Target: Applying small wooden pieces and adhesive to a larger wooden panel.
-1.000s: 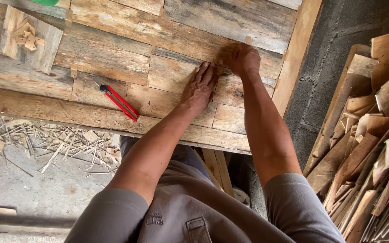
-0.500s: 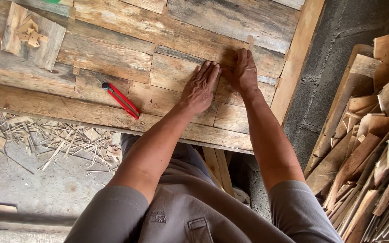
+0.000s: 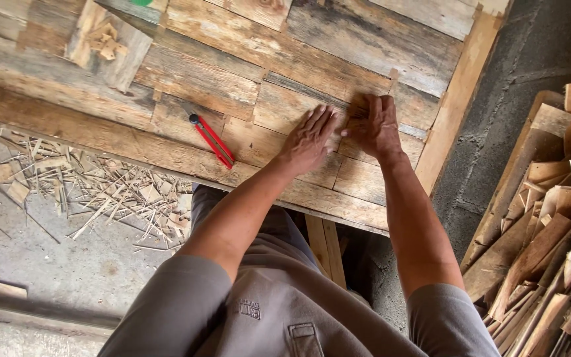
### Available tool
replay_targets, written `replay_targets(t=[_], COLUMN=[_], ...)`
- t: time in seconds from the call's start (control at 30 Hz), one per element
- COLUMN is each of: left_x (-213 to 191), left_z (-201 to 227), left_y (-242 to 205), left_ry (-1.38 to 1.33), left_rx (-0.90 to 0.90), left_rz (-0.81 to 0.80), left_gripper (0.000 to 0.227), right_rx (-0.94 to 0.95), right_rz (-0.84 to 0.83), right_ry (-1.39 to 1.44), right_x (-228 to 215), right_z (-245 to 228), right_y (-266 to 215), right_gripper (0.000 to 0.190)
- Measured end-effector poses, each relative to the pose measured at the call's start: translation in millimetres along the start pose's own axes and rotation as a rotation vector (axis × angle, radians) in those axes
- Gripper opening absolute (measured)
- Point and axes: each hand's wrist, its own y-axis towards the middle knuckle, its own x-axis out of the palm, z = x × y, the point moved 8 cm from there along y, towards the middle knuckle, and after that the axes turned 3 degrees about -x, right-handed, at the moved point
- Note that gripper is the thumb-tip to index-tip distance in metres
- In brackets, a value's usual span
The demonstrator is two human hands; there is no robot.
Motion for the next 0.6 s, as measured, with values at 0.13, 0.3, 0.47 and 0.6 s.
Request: replay_targets(t=[0.13,0.3,0.47,0.6], left_x=[18.7,5.9,15.4,150.2], left_z=[-22.3,-80.6,-148.2,-226.6], left_y=[-52.4,-168.8,-308.3,-406.9], left_ry=[-0.012,-0.428,-0.574,-0.742], left_rx=[0.018,-0.092,-0.346,-1.003], left_rz=[0.109,0.49,0.715,0.481], left_gripper=[0.081,0.036,0.012,0.039], right_rx=[-0.052,-0.138,-0.027,0.062], right_rz=[0.019,0.144,0.292,0.417], right_ry=[-0.004,-0.054,0.016,0.101], right_x=[2.8,9.1,28.5,41.5], right_z=[4.0,0.8,-11.5,-54.1], right_y=[-5.3,-18.1,-28.2,-28.0], right_gripper=[0.099,0.077,0.061,0.019])
